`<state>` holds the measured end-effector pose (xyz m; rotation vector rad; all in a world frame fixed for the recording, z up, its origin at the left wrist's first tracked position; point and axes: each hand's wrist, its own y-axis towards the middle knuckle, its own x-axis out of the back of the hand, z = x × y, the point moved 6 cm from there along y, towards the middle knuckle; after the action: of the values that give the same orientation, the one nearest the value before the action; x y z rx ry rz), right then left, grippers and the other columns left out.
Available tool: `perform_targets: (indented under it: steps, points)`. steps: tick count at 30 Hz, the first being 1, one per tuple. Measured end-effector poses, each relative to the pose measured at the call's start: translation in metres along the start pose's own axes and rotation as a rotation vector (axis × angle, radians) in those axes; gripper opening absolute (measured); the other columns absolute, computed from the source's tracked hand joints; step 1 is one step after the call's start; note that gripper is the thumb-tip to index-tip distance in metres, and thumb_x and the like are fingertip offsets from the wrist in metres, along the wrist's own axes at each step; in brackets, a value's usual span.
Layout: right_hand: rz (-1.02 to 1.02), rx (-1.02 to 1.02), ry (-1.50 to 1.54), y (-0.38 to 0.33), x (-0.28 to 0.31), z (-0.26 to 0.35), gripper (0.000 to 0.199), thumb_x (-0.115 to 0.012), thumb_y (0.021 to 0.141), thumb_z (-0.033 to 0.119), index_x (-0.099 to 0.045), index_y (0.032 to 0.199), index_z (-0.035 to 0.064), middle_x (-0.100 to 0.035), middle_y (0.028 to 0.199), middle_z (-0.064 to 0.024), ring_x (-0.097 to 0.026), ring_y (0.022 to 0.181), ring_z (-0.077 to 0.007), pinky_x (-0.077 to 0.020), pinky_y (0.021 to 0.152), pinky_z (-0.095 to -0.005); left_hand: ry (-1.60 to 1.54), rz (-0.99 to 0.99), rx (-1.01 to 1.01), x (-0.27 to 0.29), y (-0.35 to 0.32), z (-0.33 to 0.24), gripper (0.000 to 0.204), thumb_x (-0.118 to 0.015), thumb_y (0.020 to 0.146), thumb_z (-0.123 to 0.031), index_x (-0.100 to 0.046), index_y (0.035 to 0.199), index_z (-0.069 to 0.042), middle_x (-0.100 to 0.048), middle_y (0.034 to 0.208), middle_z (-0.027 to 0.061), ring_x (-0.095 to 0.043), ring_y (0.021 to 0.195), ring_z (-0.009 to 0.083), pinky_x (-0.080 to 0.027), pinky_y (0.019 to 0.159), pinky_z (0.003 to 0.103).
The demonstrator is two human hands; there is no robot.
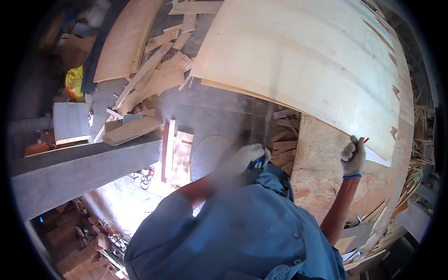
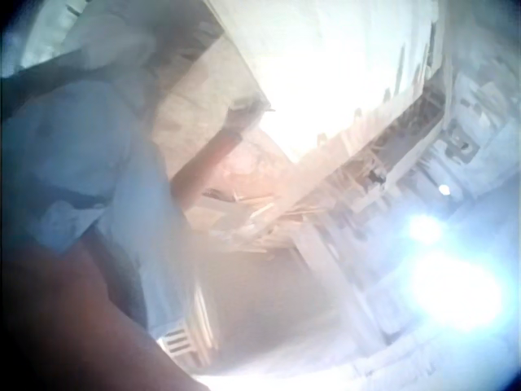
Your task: The person positions a large sheet of plywood on a workbench, then uses a tape measure and pencil to mark measurements on the surface. They also use a wooden straightedge to draw straight lines across the plywood. The person handles the plywood and tools with gloved hands.
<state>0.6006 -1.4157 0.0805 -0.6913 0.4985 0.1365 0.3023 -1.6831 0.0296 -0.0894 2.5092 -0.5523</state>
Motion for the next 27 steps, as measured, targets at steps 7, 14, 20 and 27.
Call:
perform_targets:
  steps: [7, 14, 20, 27]
  points:
    - [-0.337, -0.120, 0.020, 0.003, 0.090, -0.109, 0.051, -0.050, 0.104, 0.055, -0.068, 0.099, 0.0077, -0.066, 0.075, -0.0029, -0.059, 0.058, -0.0156, -0.0416, 0.045, -0.0287, -0.982, -0.315, -0.164, 0.012, 0.083, -0.019, 0.014, -0.054, 0.103, -0.008, -0.058, 0.111, 0.002, -0.063, 0.109, 0.0152, -0.064, 0.104, 0.0284, -0.054, 0.099, 0.043]
    - [-0.308, -0.149, -0.135, -0.005, 0.128, -0.114, 0.055, -0.046, 0.103, 0.060, -0.067, 0.095, 0.0097, -0.065, 0.070, -0.0013, -0.053, 0.047, -0.0128, -0.0339, 0.037, -0.0263, -0.944, -0.554, -0.267, -0.005, 0.123, -0.042, 0.015, -0.045, 0.107, -0.011, -0.057, 0.100, -0.004, -0.063, 0.099, 0.0137, -0.067, 0.094, 0.0272, -0.059, 0.088, 0.040]
    - [-0.307, -0.130, -0.227, 0.003, 0.126, -0.115, 0.055, -0.046, 0.103, 0.060, -0.067, 0.093, 0.0104, -0.067, 0.072, -0.0022, -0.050, 0.042, -0.0111, -0.0300, 0.033, -0.0254, -0.756, -0.622, -0.363, -0.003, 0.139, -0.023, 0.012, -0.046, 0.106, -0.007, -0.056, 0.101, -0.003, -0.062, 0.098, 0.0121, -0.065, 0.091, 0.0249, -0.059, 0.085, 0.038]
    - [-0.323, -0.140, -0.242, -0.003, 0.116, -0.115, 0.054, -0.043, 0.102, 0.062, -0.063, 0.088, 0.0142, -0.061, 0.065, 0.0012, -0.047, 0.040, -0.0104, -0.0278, 0.033, -0.0255, -0.420, -0.747, -0.451, -0.007, 0.135, -0.028, 0.010, -0.049, 0.103, -0.007, -0.059, 0.103, -0.005, -0.064, 0.098, 0.0114, -0.065, 0.092, 0.0227, -0.057, 0.084, 0.035]
